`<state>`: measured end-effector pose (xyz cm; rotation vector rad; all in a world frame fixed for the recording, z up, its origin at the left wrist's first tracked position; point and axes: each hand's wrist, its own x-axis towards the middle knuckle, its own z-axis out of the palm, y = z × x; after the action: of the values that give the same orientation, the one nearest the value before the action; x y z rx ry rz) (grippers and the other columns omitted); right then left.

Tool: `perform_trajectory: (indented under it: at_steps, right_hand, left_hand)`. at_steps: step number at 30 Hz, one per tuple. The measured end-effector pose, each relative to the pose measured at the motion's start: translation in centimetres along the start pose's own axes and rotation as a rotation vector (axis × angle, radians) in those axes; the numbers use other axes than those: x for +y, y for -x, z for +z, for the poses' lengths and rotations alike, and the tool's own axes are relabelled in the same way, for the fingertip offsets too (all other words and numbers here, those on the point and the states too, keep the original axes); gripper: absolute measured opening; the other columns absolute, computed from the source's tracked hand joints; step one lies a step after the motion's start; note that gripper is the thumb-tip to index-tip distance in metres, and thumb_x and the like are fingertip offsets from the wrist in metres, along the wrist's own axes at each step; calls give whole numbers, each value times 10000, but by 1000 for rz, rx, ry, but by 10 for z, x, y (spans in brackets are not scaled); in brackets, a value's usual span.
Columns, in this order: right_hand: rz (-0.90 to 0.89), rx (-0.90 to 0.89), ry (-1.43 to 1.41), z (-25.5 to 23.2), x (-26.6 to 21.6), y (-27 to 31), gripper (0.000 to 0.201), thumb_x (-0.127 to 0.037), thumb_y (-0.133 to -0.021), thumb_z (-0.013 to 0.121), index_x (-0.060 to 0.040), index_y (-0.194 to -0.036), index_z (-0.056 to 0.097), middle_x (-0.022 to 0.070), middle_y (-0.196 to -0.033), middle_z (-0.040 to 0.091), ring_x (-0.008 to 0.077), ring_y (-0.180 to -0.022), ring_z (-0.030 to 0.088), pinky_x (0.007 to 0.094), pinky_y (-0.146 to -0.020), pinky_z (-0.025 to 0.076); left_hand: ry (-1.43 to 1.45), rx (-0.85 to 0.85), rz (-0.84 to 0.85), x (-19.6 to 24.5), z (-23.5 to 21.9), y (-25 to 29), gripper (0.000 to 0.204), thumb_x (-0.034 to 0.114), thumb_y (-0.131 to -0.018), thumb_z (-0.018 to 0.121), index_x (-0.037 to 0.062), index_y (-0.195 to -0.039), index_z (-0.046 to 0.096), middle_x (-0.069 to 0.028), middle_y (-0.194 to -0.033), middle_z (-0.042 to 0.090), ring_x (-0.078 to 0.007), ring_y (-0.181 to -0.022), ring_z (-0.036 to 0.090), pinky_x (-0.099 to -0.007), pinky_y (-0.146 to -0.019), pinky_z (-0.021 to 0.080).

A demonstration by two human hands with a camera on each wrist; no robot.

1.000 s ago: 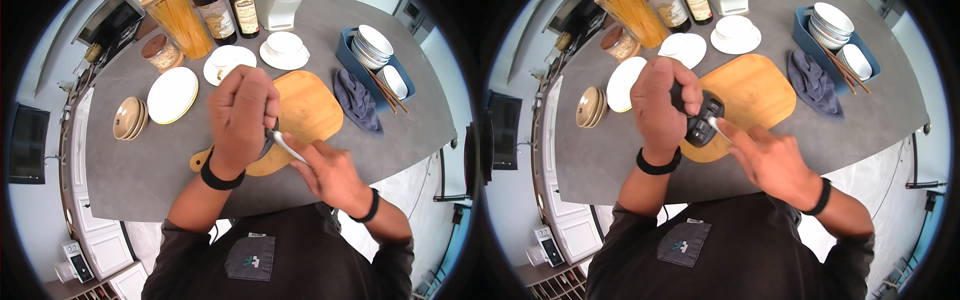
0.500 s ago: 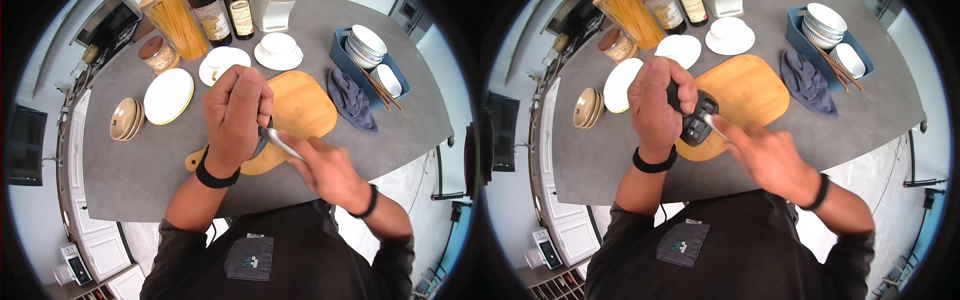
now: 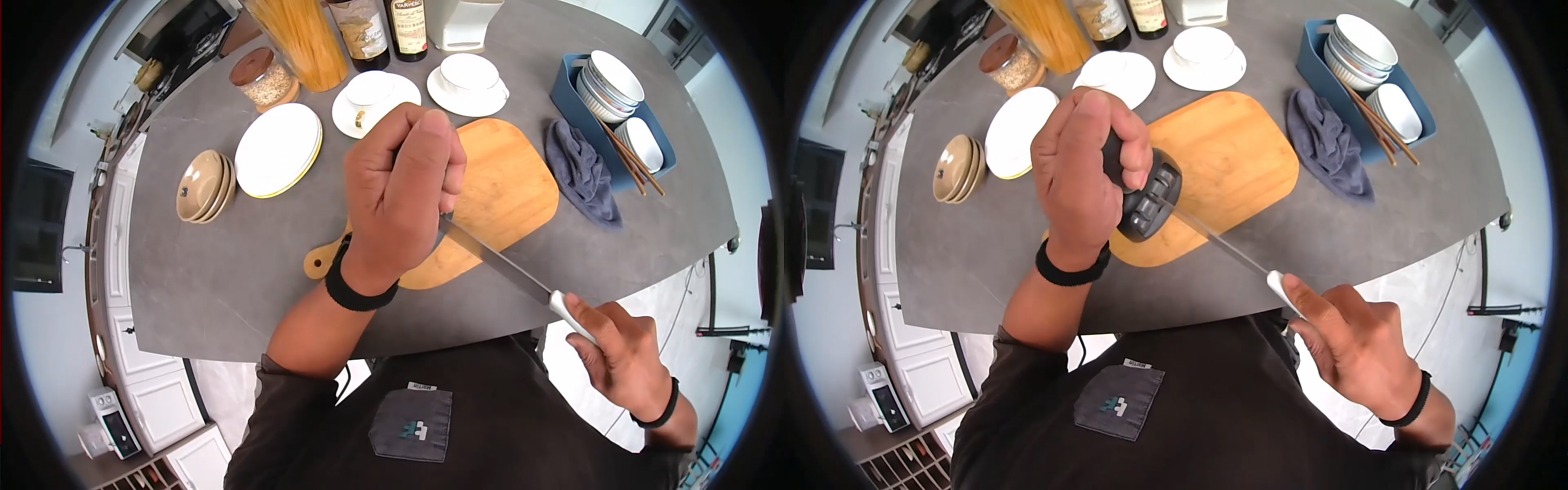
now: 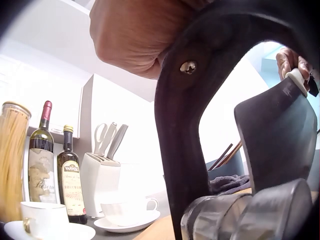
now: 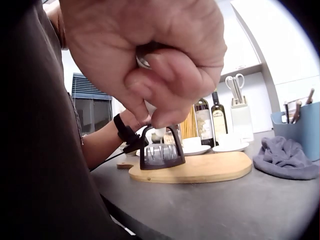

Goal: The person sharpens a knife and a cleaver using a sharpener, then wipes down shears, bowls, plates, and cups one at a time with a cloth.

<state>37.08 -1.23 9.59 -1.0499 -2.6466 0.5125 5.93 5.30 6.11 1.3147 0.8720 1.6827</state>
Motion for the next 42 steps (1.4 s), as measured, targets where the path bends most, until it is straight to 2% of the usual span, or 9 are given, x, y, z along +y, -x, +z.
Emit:
perform_trajectory:
  at_steps: [3, 10, 14, 21, 26, 27, 29, 34, 42]
  right_hand:
    - [8, -38, 26, 7, -2, -17, 680, -91, -863, 802, -136, -1497, 558, 104, -767, 585, 320, -569, 604, 422, -497, 506]
    - [-122, 132, -81, 68, -3, -107, 556, -178, -946, 731, -173, -1477, 564, 110, -773, 608, 345, -581, 619, 458, -516, 508]
    - [-147, 155, -60, 60, 5, -86, 583, -169, -933, 745, -179, -1485, 559, 103, -771, 604, 337, -568, 612, 450, -511, 511]
    - [27, -112, 155, -34, -4, 20, 648, -108, -829, 824, -124, -1443, 617, 61, -694, 535, 245, -530, 563, 385, -475, 461]
    - [144, 85, 26, -70, -1, 54, 499, -59, -859, 781, 41, -1328, 645, 156, -764, 621, 311, -611, 576, 414, -563, 410]
    - [108, 151, 76, -74, 6, 58, 518, -145, -885, 808, 24, -1351, 656, 131, -726, 617, 246, -581, 606, 369, -521, 437]
    - [164, 287, 52, -72, 12, 60, 539, -211, -902, 803, 44, -1351, 647, 128, -727, 620, 233, -596, 607, 361, -555, 438]
    - [170, 308, -80, -60, 41, 57, 499, -179, -928, 788, 51, -1343, 636, 243, -1093, 745, 310, -871, 740, 354, -778, 557]
    - [234, 383, -222, -33, 75, 53, 506, -194, -931, 795, 16, -1360, 628, 212, -1164, 745, 281, -887, 748, 343, -781, 561]
  left_hand:
    - [39, 21, -23, 0, 2, 1, 351, 235, -1117, 453, 20, -867, 573, -69, -667, 571, -110, -537, 482, -258, -528, 425]
    - [8, 53, 2, 4, 2, -2, 342, 229, -1116, 475, 28, -855, 568, -37, -667, 564, -77, -539, 462, -240, -511, 397]
    - [49, 54, -9, 4, 8, 2, 345, 219, -1117, 485, 33, -839, 571, -9, -665, 561, -44, -539, 451, -217, -507, 372]
    - [77, 41, -32, 4, 2, 0, 344, 219, -1119, 475, 32, -845, 568, -23, -667, 565, -51, -544, 464, -224, -527, 390]
    - [63, 48, -17, 0, 7, 1, 357, 234, -1123, 463, 15, -859, 561, -53, -665, 565, -87, -537, 476, -243, -522, 401]
    - [73, 46, -2, 0, 7, 1, 364, 241, -1124, 457, 12, -860, 559, -61, -666, 567, -97, -537, 482, -249, -520, 405]
    - [61, 21, 10, 0, 7, 1, 363, 258, -1123, 460, 11, -874, 554, -70, -667, 562, -112, -540, 492, -260, -514, 410]
    - [90, 33, 3, -1, 8, 1, 338, 265, -1115, 473, 20, -893, 544, -78, -665, 554, -130, -532, 486, -272, -509, 415]
    - [108, 18, -24, -4, 5, 0, 352, 267, -1121, 420, 23, -887, 518, -91, -665, 531, -151, -537, 460, -294, -513, 419]
